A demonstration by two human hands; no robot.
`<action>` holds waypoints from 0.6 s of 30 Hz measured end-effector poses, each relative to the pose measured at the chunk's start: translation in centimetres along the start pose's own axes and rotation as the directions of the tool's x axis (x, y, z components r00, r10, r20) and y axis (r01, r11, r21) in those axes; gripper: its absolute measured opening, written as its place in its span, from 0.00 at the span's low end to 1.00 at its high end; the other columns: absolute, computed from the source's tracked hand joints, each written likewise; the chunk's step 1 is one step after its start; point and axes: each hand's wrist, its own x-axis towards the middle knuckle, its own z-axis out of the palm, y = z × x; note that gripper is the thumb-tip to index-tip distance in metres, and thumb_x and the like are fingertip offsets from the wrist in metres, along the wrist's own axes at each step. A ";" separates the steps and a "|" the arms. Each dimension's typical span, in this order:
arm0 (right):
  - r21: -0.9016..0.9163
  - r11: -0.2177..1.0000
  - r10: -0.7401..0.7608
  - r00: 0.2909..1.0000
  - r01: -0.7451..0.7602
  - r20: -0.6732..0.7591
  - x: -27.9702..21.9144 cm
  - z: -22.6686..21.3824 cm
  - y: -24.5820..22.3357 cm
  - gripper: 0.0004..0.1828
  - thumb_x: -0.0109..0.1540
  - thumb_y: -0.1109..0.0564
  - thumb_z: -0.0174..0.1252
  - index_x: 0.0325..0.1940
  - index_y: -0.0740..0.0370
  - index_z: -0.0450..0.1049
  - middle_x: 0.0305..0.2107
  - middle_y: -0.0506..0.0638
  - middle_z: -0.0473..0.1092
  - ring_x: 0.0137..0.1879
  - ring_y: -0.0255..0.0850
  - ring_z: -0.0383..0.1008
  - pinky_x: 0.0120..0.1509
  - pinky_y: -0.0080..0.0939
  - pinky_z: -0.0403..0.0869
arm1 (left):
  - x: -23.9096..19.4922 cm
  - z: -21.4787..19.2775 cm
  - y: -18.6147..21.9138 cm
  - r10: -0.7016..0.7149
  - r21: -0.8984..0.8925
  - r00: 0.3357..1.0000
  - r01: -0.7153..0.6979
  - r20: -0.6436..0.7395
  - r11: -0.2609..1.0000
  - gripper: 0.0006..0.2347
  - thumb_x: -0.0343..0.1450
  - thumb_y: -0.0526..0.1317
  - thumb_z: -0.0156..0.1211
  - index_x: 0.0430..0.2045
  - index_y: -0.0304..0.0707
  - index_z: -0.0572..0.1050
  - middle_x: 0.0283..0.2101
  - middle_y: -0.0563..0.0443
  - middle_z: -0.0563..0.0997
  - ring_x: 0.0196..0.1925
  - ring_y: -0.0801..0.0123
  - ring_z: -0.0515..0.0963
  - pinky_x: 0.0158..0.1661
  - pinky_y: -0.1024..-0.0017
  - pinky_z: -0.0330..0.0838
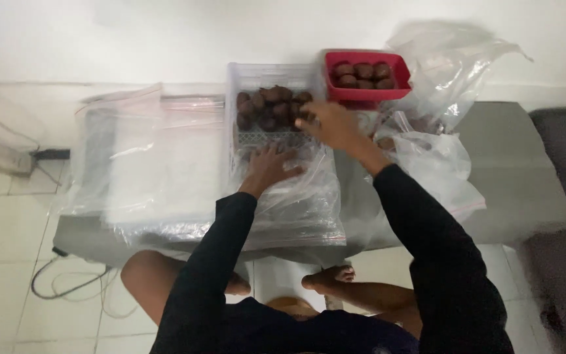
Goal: The person sits on the floor and transfers brown potatoes from a white plastic basket into a clear plastic bag. They then seal the bag and place it on a stack of other bags. The person repeats this process, moving potatoes from the basket to the bag and then sealing it.
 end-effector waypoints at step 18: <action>-0.063 0.971 0.210 0.700 -0.230 0.683 -7.3 -3.6 -5.7 0.43 0.59 0.39 0.66 0.74 0.55 0.60 0.53 0.62 0.74 0.58 0.60 0.77 0.59 0.58 0.77 | -6.1 -4.7 -3.8 -0.082 0.081 0.970 0.065 0.229 0.995 0.27 0.74 0.67 0.38 0.67 0.66 0.63 0.70 0.48 0.67 0.74 0.55 0.64 0.74 0.48 0.42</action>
